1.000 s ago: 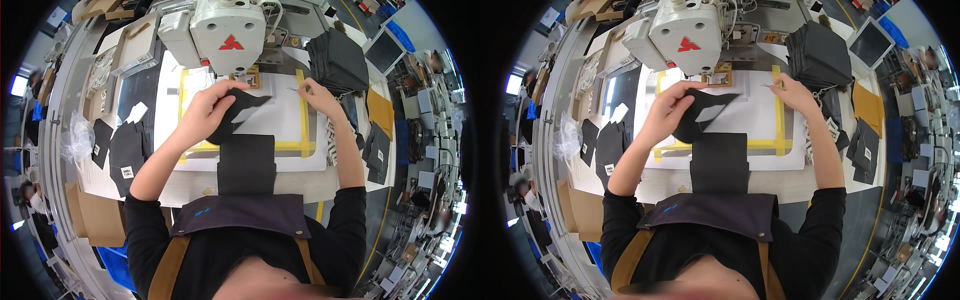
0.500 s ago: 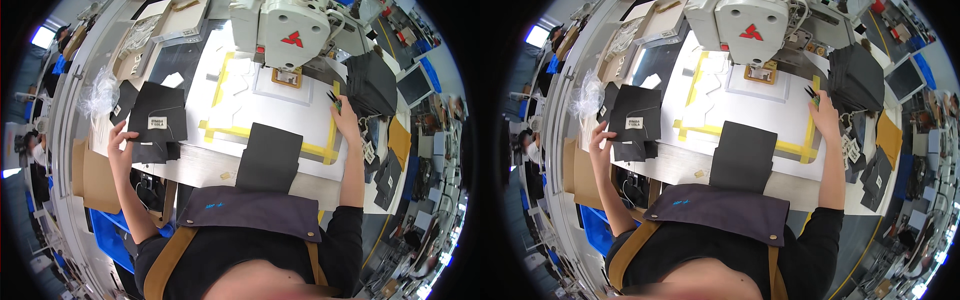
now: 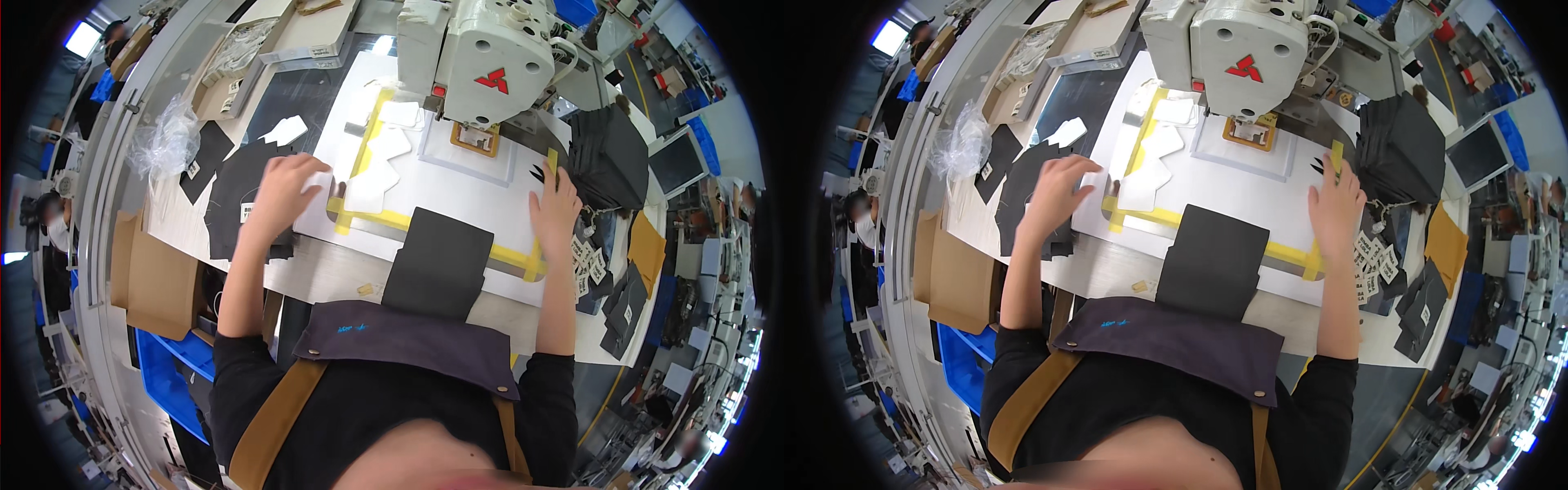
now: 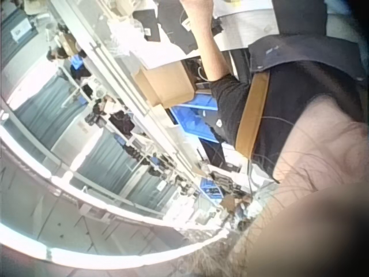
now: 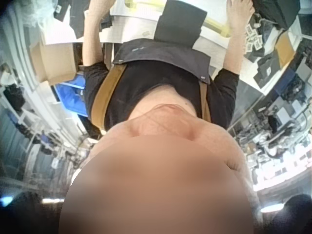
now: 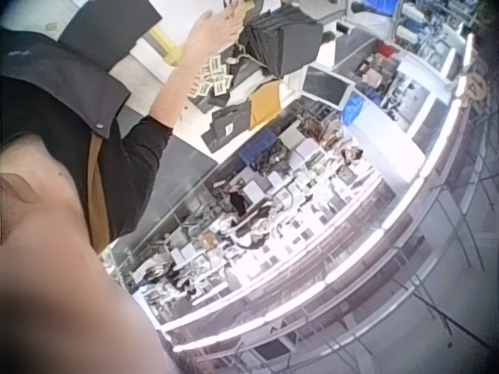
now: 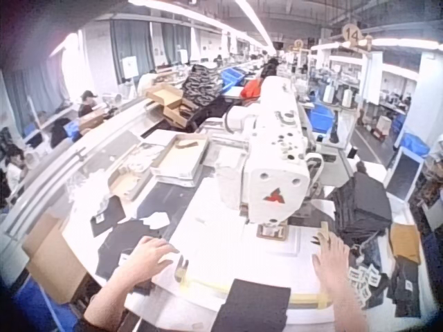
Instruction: Sewing small textile labels onto black fabric squares using an industrial sewing machine.
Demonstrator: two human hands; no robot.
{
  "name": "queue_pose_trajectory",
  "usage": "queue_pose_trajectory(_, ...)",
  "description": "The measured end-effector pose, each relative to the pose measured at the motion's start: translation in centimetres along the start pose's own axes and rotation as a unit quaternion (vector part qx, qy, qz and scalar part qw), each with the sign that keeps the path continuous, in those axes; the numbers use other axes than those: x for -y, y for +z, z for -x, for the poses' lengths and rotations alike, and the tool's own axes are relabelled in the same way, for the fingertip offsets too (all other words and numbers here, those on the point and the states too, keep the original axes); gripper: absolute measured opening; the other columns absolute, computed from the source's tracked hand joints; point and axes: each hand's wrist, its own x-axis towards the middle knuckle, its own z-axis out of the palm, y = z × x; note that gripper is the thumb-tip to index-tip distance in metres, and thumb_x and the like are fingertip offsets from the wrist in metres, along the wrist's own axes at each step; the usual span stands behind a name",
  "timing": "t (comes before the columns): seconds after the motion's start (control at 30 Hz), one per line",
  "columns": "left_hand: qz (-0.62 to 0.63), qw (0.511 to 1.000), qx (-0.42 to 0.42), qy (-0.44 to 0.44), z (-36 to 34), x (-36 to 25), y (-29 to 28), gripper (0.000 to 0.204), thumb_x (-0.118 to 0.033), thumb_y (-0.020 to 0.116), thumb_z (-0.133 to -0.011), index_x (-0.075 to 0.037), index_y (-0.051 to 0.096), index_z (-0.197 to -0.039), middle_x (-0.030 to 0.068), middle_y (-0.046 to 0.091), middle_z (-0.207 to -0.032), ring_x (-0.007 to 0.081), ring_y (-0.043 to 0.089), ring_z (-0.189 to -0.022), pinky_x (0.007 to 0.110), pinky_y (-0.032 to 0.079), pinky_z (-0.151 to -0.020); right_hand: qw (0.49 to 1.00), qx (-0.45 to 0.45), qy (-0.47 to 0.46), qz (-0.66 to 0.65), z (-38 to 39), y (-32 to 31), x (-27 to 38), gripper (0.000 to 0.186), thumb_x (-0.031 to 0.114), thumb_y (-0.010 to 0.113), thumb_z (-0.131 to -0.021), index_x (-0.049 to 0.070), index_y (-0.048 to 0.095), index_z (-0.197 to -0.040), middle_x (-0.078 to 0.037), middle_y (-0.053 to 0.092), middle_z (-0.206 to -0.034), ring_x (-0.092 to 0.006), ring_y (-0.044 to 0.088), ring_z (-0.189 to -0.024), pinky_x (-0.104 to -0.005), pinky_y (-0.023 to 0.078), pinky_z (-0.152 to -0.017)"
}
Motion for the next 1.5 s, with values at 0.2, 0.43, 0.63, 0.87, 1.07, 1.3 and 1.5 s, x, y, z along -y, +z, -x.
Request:
queue_pose_trajectory(0.2, 0.077, 0.996, 0.025, 0.04, -2.3, -2.6, 5.1, 0.024, -0.009, 0.075, -0.073, -0.008, 0.066, -0.095, 0.0059, 0.062, -0.091, 0.0253, 0.06, -0.095, 0.037, 0.041, -0.089, 0.981, 0.003, -0.092, -0.172, 2.4, -1.0, 4.7, 0.057, 0.02, 0.069, -0.082, 0.014, 0.05, -0.135, -0.015, 0.047, -0.136, -0.0324, 0.048, -0.12, -0.0446, 0.036, -0.099)
queue_pose_trajectory(0.43, 0.106, 0.99, 0.088, -0.026, -2.6, -2.7, 5.0, 0.019, -0.005, 0.074, -0.073, -0.005, 0.063, -0.088, 0.0073, 0.062, -0.088, 0.0241, 0.06, -0.092, 0.035, 0.04, -0.087, 0.941, 0.001, -0.108, -0.32, 4.2, -3.3, 8.2, 0.036, 0.012, 0.068, -0.084, 0.01, 0.064, -0.119, -0.01, 0.058, -0.122, -0.0275, 0.055, -0.111, -0.0391, 0.042, -0.093)
queue_pose_trajectory(0.63, 0.299, 0.952, 0.028, -0.063, -0.9, -5.0, 5.9, 0.016, -0.003, 0.072, -0.079, -0.002, 0.066, -0.093, 0.0063, 0.066, -0.082, 0.0168, 0.056, -0.066, 0.028, 0.045, -0.063, 0.709, 0.18, 0.001, -0.681, 4.5, -4.1, 12.6, 0.029, 0.008, 0.066, -0.09, 0.001, 0.063, -0.117, -0.007, 0.064, -0.108, -0.0116, 0.062, -0.087, -0.0229, 0.047, -0.073)
queue_pose_trajectory(0.87, 0.423, 0.906, -0.014, -0.011, -0.6, -8.9, 4.2, 0.025, -0.008, 0.075, -0.081, -0.004, 0.07, -0.106, 0.0029, 0.068, -0.085, 0.0095, 0.059, -0.076, 0.024, 0.044, -0.066, 0.524, 0.337, 0.118, -0.773, 2.6, -3.9, 14.5, 0.02, 0.017, 0.068, -0.091, 0.0, 0.064, -0.1, -0.004, 0.065, -0.082, -0.0076, 0.062, -0.06, -0.0197, 0.044, -0.053)
queue_pose_trajectory(1.07, 0.414, 0.908, -0.063, -0.004, -0.7, -8.7, 4.9, 0.032, -0.008, 0.075, -0.081, -0.004, 0.069, -0.112, 0.0041, 0.069, -0.094, 0.0119, 0.062, -0.085, 0.025, 0.048, -0.073, 0.489, 0.241, 0.155, -0.824, 2.4, -3.6, 15.7, 0.015, 0.01, 0.069, -0.09, 0.003, 0.06, -0.081, -0.004, 0.063, -0.069, -0.0078, 0.058, -0.056, -0.0202, 0.043, -0.05)
queue_pose_trajectory(1.3, 0.483, 0.874, -0.027, -0.045, -1.4, -9.5, 4.9, 0.044, -0.003, 0.075, -0.08, -0.003, 0.063, -0.123, 0.0048, 0.068, -0.103, 0.0082, 0.063, -0.086, 0.021, 0.051, -0.071, 0.537, 0.198, 0.136, -0.808, 1.5, -3.5, 15.2, 0.02, 0.008, 0.073, -0.086, 0.005, 0.057, -0.076, -0.001, 0.059, -0.066, -0.0041, 0.048, -0.052, -0.0188, 0.038, -0.048)
queue_pose_trajectory(1.5, 0.583, 0.81, 0.006, -0.06, -1.9, -9.6, 4.7, 0.041, 0.002, 0.072, -0.083, 0.002, 0.061, -0.123, 0.0081, 0.063, -0.11, 0.0103, 0.064, -0.088, 0.022, 0.057, -0.072, 0.375, 0.217, 0.169, -0.885, 0.8, -3.2, 14.3, 0.014, 0.008, 0.074, -0.085, 0.002, 0.062, -0.082, -0.001, 0.059, -0.071, -0.0034, 0.043, -0.052, -0.0188, 0.032, -0.046)
